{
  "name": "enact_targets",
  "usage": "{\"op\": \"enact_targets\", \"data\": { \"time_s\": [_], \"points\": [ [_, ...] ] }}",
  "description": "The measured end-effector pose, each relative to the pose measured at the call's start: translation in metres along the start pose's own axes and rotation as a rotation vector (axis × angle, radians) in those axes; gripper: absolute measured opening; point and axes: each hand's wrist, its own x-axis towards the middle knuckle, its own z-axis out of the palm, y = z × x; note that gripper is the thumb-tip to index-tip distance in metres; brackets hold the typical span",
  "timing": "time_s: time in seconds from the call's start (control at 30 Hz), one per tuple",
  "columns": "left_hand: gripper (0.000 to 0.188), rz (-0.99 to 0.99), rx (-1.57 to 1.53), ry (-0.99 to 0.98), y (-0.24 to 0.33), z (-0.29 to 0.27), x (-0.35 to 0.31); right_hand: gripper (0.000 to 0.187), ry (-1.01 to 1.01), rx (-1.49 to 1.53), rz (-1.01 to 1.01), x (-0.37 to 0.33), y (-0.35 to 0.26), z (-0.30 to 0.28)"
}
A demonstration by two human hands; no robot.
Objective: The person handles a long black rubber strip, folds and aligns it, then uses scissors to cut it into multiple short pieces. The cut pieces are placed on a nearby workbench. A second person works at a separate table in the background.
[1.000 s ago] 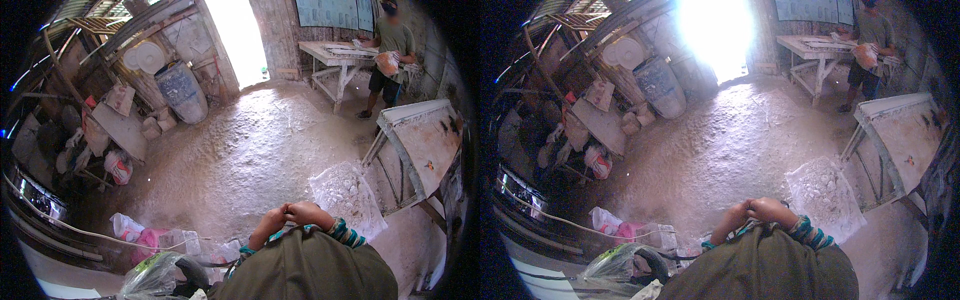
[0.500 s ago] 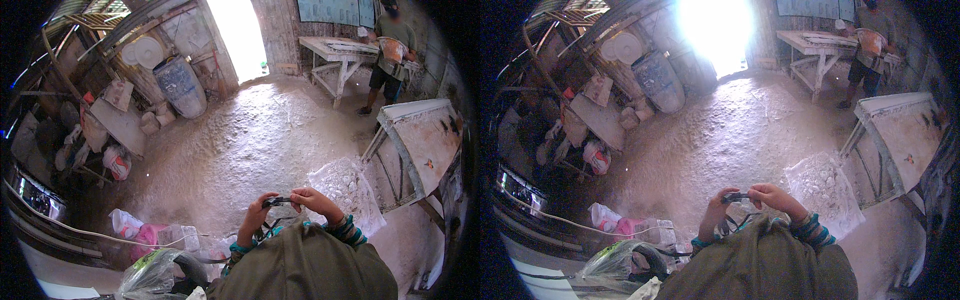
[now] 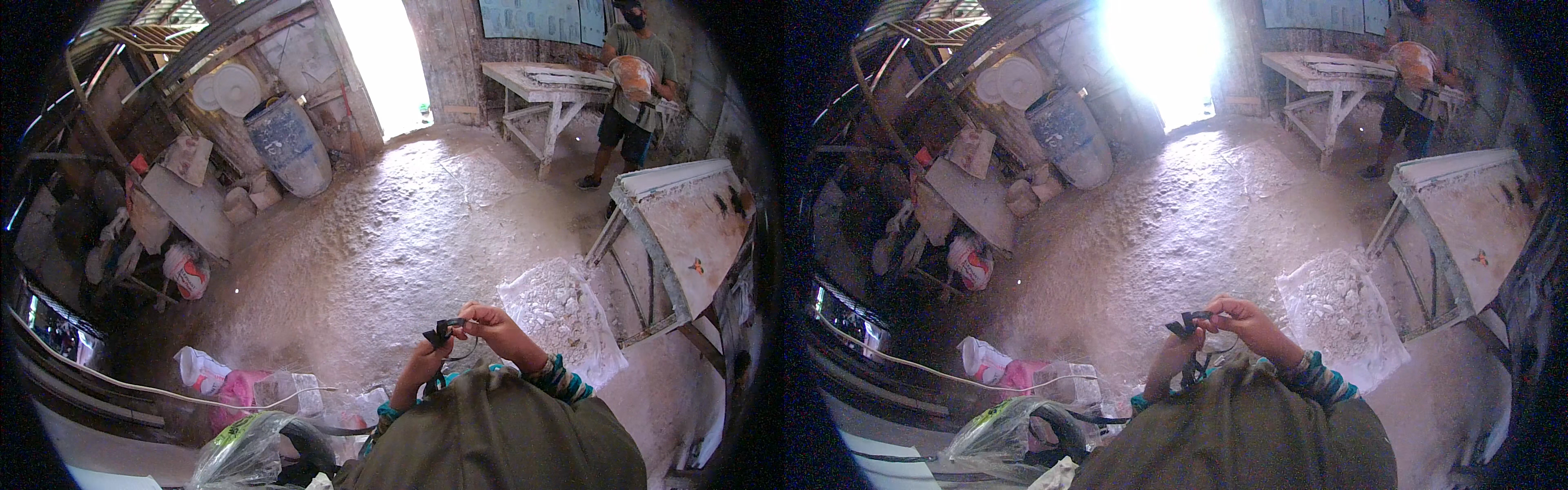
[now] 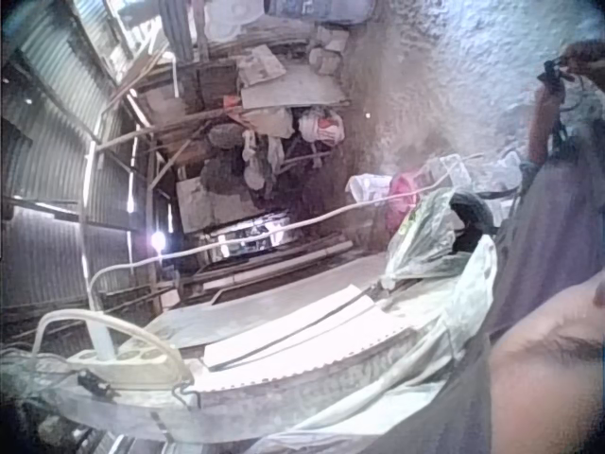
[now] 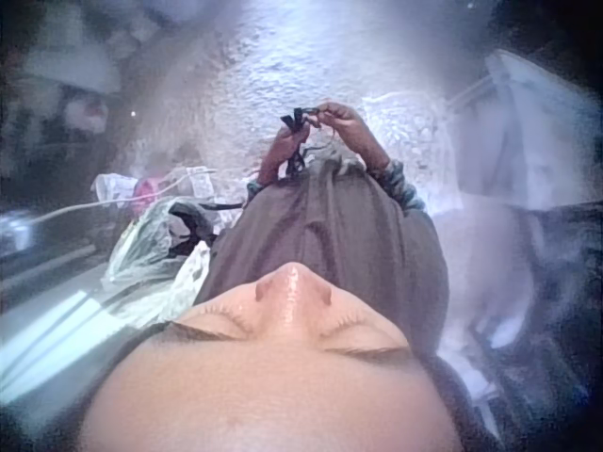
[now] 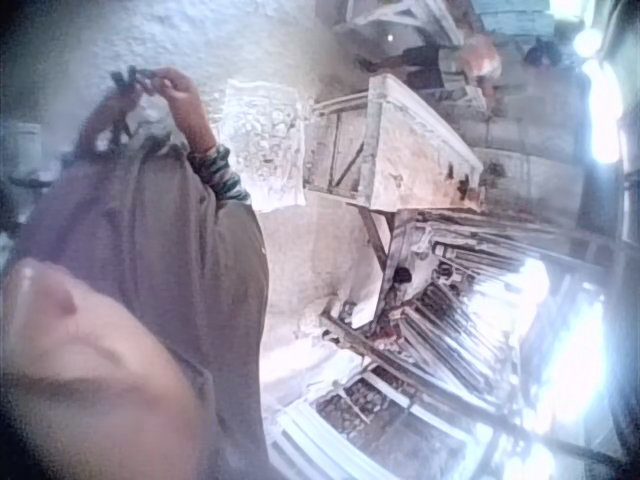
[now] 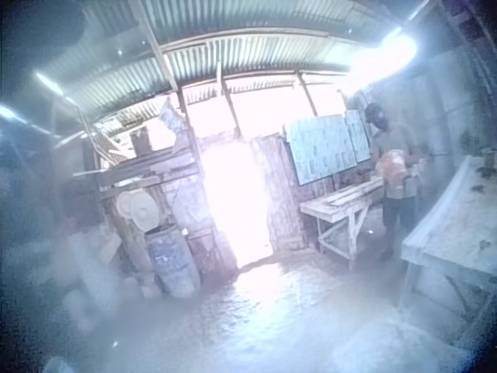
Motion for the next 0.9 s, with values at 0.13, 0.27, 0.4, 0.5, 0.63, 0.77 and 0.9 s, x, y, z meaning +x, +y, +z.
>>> {"op": "enact_targets", "data": {
  "time_s": [0.13, 0.27, 0.4, 0.5, 0.63, 0.77, 0.9],
  "points": [
    [0.025, 0.004, -0.019, -0.02, 0.002, 0.004, -0.002, 0.012, 0.0, 0.141, 0.036, -0.001, 0.006, 0.002],
    [0.024, -0.021, 0.055, 0.017, -0.009, -0.001, -0.001, 0.012, 0.011, 0.25, 0.039, -0.001, 0.003, 0.011],
    [0.025, -0.018, 0.084, 0.056, -0.006, 0.003, -0.001, 0.013, 0.03, 0.199, -0.006, -0.001, 0.008, 0.011],
    [0.027, -0.112, 0.085, 0.007, 0.009, 0.006, -0.005, 0.012, 0.035, 0.309, -0.013, -0.001, 0.01, 0.012],
    [0.028, -0.115, 0.007, -0.054, -0.004, 0.004, -0.004, 0.01, 0.045, 0.496, 0.026, -0.001, 0.019, 0.012],
    [0.025, -0.09, -0.071, -0.072, -0.01, 0.004, -0.003, 0.009, 0.048, 0.493, 0.03, -0.002, 0.014, 0.013],
    [0.016, -0.101, -0.144, -0.091, -0.019, 0.003, -0.004, 0.008, 0.044, 0.431, 0.057, -0.004, 0.01, 0.012]
  ]
}}
